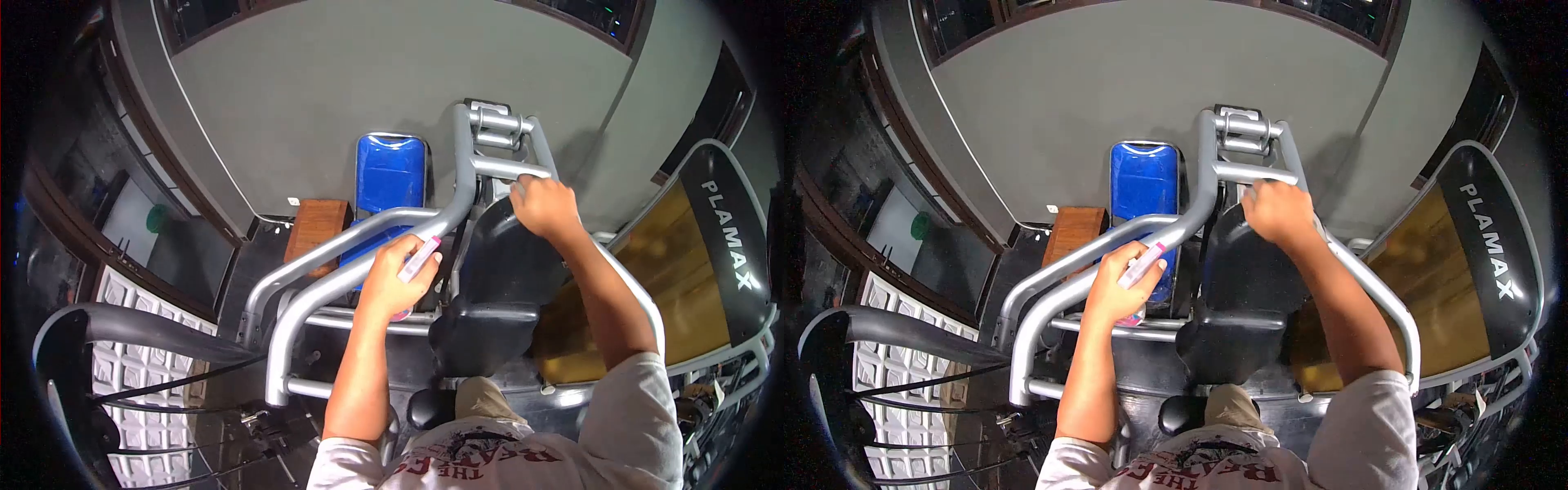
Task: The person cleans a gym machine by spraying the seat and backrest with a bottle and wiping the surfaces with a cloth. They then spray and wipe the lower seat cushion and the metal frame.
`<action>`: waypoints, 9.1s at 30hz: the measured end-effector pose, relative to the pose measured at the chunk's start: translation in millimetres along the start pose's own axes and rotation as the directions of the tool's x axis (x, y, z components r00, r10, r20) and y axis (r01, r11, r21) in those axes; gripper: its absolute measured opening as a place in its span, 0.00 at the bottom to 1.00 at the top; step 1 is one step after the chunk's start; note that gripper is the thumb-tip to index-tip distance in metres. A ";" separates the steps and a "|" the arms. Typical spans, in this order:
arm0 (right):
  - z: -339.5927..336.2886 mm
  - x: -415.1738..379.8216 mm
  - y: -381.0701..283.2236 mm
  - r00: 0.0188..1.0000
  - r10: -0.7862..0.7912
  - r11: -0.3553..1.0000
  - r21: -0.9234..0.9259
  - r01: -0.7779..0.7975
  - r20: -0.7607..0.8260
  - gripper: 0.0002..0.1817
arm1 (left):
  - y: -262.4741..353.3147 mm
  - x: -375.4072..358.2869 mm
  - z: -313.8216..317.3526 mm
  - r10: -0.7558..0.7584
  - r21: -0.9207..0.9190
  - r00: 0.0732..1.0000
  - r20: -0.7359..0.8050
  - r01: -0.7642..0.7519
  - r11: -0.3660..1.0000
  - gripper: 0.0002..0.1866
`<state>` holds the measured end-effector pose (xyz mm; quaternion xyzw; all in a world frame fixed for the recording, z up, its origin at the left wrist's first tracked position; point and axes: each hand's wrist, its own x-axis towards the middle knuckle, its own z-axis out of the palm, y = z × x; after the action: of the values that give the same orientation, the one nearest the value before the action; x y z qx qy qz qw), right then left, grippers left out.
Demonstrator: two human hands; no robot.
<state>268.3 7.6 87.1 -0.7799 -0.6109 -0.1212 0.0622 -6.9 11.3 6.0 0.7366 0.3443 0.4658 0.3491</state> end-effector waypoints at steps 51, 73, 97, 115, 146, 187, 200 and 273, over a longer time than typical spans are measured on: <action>5.9 -21.9 18.9 0.977 0.058 0.996 0.081 -0.042 -0.207 0.23 | -6.2 -2.0 3.3 0.022 -0.001 1.000 0.014 -0.022 1.000 0.10; 11.8 15.6 -21.0 0.994 0.027 0.995 -0.099 -0.016 0.107 0.15 | 17.0 -2.2 12.9 0.084 0.058 0.996 0.014 -0.085 0.995 0.10; 36.4 24.5 -3.9 0.999 -0.042 0.998 0.041 0.040 0.031 0.19 | -16.1 3.1 -3.3 -0.038 0.071 0.996 -0.079 0.043 0.997 0.10; 23.1 7.6 7.3 0.968 -0.185 0.983 -0.035 0.182 -0.172 0.17 | -13.0 3.4 -2.9 -0.001 0.071 0.998 -0.066 0.005 0.997 0.10; 25.7 37.7 25.2 0.970 -0.240 0.965 0.111 0.236 0.026 0.09 | -8.6 2.6 -0.7 -0.032 0.042 0.999 -0.031 0.033 0.999 0.09; 28.4 0.5 90.8 0.982 0.133 0.921 0.383 -0.074 -0.130 0.15 | -14.4 3.8 9.6 0.045 0.119 0.999 -0.016 -0.043 0.992 0.10; 33.1 -30.8 105.4 0.958 0.172 0.842 0.539 -0.022 -0.228 0.13 | -5.9 1.1 8.8 -0.117 0.058 0.993 0.026 0.115 0.992 0.10; 171.3 -93.0 177.8 0.794 0.606 0.094 0.987 -0.127 0.045 0.11 | -1.9 -23.3 105.3 -0.284 -0.037 0.941 0.186 0.296 0.955 0.17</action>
<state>438.9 -81.3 -93.4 -0.6517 -0.2994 0.1596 0.6784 82.7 -27.5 -40.0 0.7050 0.4011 0.3524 0.4669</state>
